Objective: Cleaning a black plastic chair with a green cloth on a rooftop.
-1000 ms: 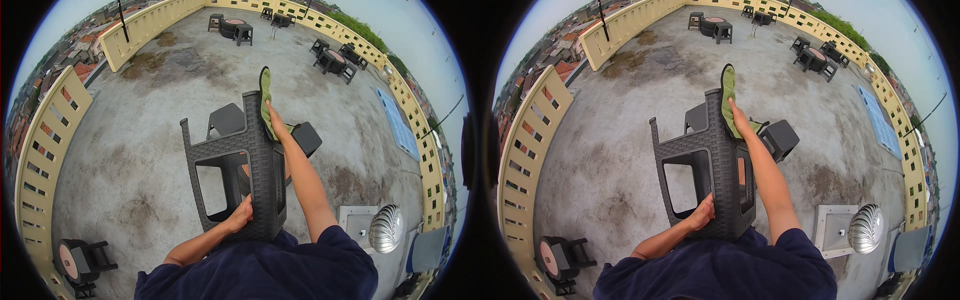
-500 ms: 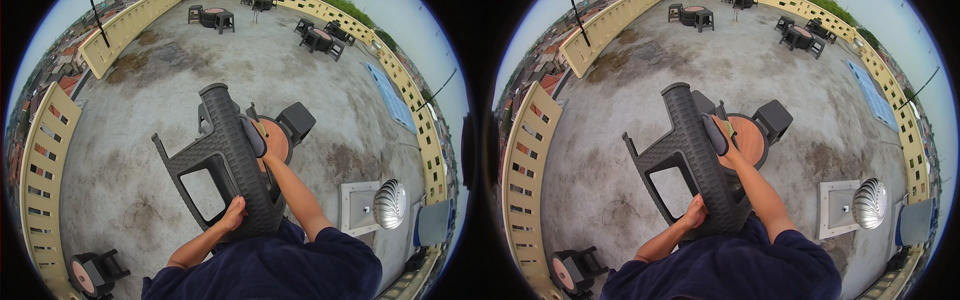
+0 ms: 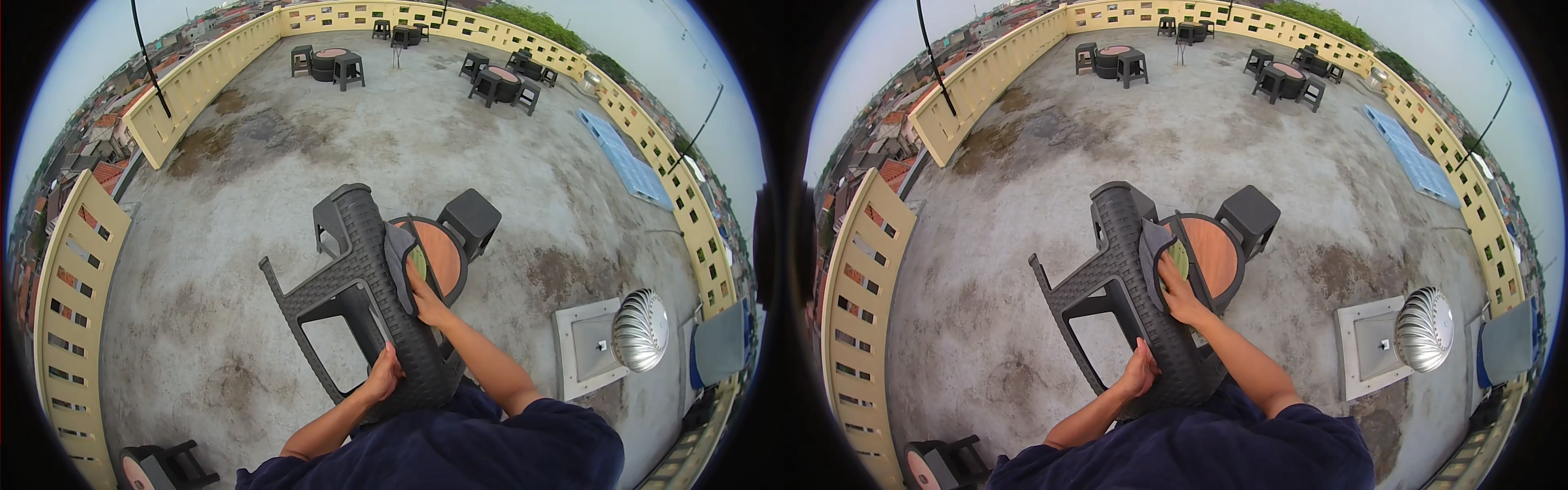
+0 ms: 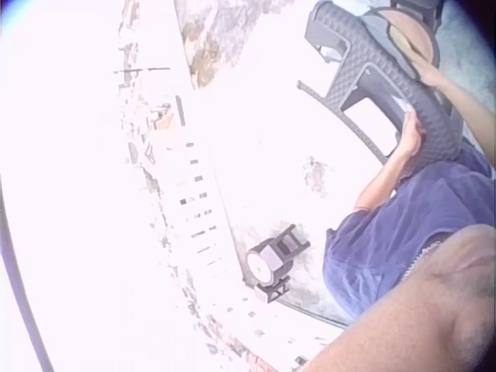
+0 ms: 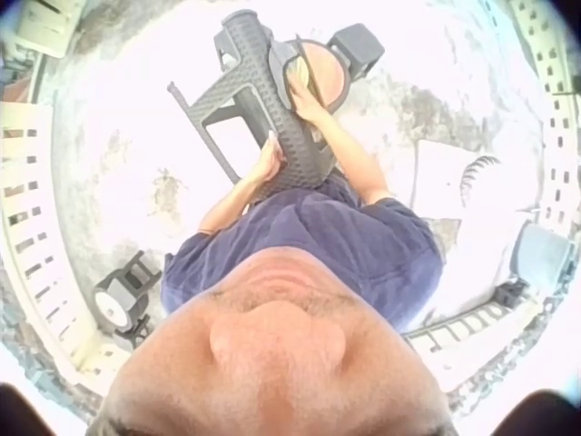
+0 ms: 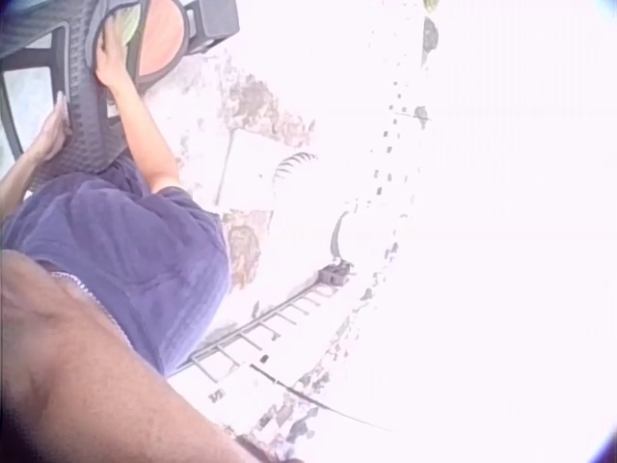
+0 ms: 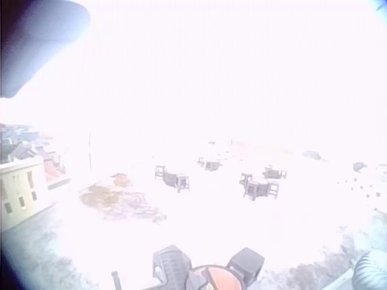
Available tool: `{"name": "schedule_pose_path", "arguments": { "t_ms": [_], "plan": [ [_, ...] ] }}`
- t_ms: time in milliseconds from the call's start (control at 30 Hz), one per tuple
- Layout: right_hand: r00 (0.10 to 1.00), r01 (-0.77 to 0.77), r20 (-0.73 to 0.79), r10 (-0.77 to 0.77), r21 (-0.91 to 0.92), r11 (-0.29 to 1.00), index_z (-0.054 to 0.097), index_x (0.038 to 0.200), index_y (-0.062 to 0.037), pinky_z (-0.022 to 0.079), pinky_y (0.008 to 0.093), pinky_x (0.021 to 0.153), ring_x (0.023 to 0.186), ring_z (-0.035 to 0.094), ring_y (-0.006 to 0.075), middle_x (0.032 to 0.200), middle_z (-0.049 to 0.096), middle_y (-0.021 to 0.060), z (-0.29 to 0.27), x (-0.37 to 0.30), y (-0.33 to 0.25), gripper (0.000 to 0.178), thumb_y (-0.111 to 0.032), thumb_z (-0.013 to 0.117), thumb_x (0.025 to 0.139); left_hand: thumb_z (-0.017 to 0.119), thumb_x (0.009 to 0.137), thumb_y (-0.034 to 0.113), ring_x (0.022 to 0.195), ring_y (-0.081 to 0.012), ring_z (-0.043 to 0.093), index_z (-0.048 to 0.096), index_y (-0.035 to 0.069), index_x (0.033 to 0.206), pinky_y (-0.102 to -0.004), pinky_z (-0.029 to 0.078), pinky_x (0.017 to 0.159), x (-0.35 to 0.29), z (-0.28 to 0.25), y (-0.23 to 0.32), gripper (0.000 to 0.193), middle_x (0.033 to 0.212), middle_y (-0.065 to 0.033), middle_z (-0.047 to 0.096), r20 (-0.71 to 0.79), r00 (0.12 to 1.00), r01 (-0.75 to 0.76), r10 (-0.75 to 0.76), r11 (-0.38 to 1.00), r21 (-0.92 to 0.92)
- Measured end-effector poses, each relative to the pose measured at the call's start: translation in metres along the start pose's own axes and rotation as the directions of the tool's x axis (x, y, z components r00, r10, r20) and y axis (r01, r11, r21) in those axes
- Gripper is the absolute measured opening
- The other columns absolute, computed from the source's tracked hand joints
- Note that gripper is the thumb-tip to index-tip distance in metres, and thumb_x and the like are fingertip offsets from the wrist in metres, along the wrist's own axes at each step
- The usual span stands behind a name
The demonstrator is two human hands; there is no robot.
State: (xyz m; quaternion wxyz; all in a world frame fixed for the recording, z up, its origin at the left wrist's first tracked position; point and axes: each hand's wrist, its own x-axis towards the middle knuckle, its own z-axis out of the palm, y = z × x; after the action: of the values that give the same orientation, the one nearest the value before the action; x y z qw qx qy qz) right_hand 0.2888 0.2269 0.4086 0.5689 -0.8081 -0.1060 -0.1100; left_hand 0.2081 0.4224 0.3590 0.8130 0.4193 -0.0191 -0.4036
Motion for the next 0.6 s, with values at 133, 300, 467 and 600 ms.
{"name": "schedule_pose_path", "arguments": {
  "t_ms": [133,300,467,600],
  "plan": [
    [0.999,-0.041,-0.014,0.038,-0.296,0.954,0.038,0.143,0.0027,0.019,0.0379,0.117,0.143,0.027,0.0348,0.154,0.029,0.0217,-0.002,-0.044,-0.067,0.052,-0.015,0.053,0.096,0.028,0.101,0.062,0.067,-0.0119,0.048,0.054,0.012,0.115,-0.0253,0.036,0.063,-0.001,0.01,-0.008,0.058,0.077,0.0009,0.055,-0.085,0.994,-0.056,0.061,0.997,0.06],
    [0.977,-0.162,0.149,0.154,0.039,0.986,0.057,0.117,0.0036,0.043,0.0359,0.093,0.109,0.058,0.0331,0.114,0.06,0.0179,-0.023,-0.131,-0.08,0.026,-0.006,0.054,0.093,0.035,0.105,0.044,0.106,-0.0208,0.064,0.05,0.001,0.128,-0.0322,0.05,0.091,-0.023,0.043,0.016,0.051,0.121,-0.0108,0.064,-0.205,0.93,-0.316,0.307,0.949,-0.011],
    [0.987,0.04,0.151,-0.048,0.051,0.998,0.057,0.13,-0.0025,0.024,0.0398,0.114,0.137,0.037,0.0327,0.142,0.048,0.015,-0.029,-0.246,-0.096,0.045,0.0,0.054,0.085,0.043,0.104,0.037,0.111,-0.0216,0.061,0.048,-0.001,0.13,-0.0352,0.048,0.096,-0.077,0.084,0.02,0.045,0.121,-0.0122,0.062,-0.264,0.891,-0.372,0.37,0.927,0.043],
    [0.916,-0.385,0.137,0.376,0.556,0.736,0.055,0.131,0.0003,0.03,0.0421,0.113,0.134,0.044,0.0295,0.145,0.048,0.0101,-0.05,-0.311,-0.098,0.04,-0.005,0.051,0.092,0.049,0.103,0.031,0.105,-0.0201,0.062,0.049,-0.001,0.126,-0.0345,0.049,0.093,-0.096,0.111,-0.005,0.039,0.116,-0.0118,0.063,-0.218,0.931,-0.269,0.294,0.953,0.137]
  ]
}}
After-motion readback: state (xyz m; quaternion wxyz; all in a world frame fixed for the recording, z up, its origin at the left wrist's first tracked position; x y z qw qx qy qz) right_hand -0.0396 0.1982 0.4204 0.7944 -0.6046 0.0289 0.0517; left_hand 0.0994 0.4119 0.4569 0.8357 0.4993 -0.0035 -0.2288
